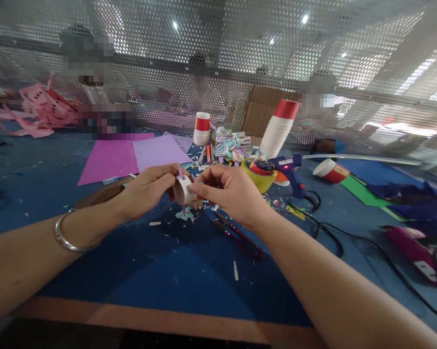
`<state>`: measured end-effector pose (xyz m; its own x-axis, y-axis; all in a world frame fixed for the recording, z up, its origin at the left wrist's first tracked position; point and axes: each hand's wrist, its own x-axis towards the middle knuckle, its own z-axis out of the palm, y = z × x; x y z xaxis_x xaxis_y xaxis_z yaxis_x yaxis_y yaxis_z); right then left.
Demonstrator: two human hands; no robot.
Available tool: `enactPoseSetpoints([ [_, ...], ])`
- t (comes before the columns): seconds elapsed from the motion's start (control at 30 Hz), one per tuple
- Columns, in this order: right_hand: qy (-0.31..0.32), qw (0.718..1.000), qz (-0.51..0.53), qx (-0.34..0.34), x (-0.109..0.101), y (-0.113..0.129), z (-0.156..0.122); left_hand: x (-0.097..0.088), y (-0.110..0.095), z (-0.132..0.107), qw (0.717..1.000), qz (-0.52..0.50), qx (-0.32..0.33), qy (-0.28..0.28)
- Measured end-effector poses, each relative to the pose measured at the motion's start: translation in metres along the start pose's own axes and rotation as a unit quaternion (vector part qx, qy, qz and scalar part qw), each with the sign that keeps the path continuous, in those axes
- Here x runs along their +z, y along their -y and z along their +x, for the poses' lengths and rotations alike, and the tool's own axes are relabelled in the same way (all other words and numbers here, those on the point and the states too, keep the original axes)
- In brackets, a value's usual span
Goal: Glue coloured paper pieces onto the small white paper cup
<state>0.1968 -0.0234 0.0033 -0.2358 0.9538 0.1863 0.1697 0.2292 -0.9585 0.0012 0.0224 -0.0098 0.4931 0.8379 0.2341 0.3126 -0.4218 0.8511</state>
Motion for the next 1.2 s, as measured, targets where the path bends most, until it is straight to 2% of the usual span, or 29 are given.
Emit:
enactPoseSetpoints([
  [0.37,0.034,0.999,-0.005,0.015,0.001,0.002,-0.002,0.000,0.002,0.001,1.000,-0.016,-0.002,0.009],
  [0.47,0.013,1.000,-0.022,0.001,-0.002,0.001,0.000,0.000,0.002,0.001,0.999,-0.040,-0.009,-0.002],
  [0.57,-0.029,0.996,-0.083,-0.027,-0.010,-0.004,0.004,0.000,0.002,0.004,0.992,-0.116,-0.039,-0.020],
  [0.67,-0.051,0.973,-0.217,-0.050,-0.019,-0.014,0.009,-0.001,0.002,0.007,0.974,-0.207,-0.077,-0.046],
  [0.8,-0.007,0.913,-0.402,-0.068,-0.023,-0.032,0.017,-0.003,0.003,0.011,0.956,-0.267,-0.109,-0.062],
  [1.0,0.063,0.884,-0.452,-0.104,-0.017,-0.041,0.022,-0.004,0.005,0.011,0.950,-0.282,-0.117,-0.061],
  [1.2,0.073,0.877,-0.464,-0.100,-0.018,-0.039,0.021,-0.004,0.005,0.009,0.949,-0.288,-0.115,-0.057],
])
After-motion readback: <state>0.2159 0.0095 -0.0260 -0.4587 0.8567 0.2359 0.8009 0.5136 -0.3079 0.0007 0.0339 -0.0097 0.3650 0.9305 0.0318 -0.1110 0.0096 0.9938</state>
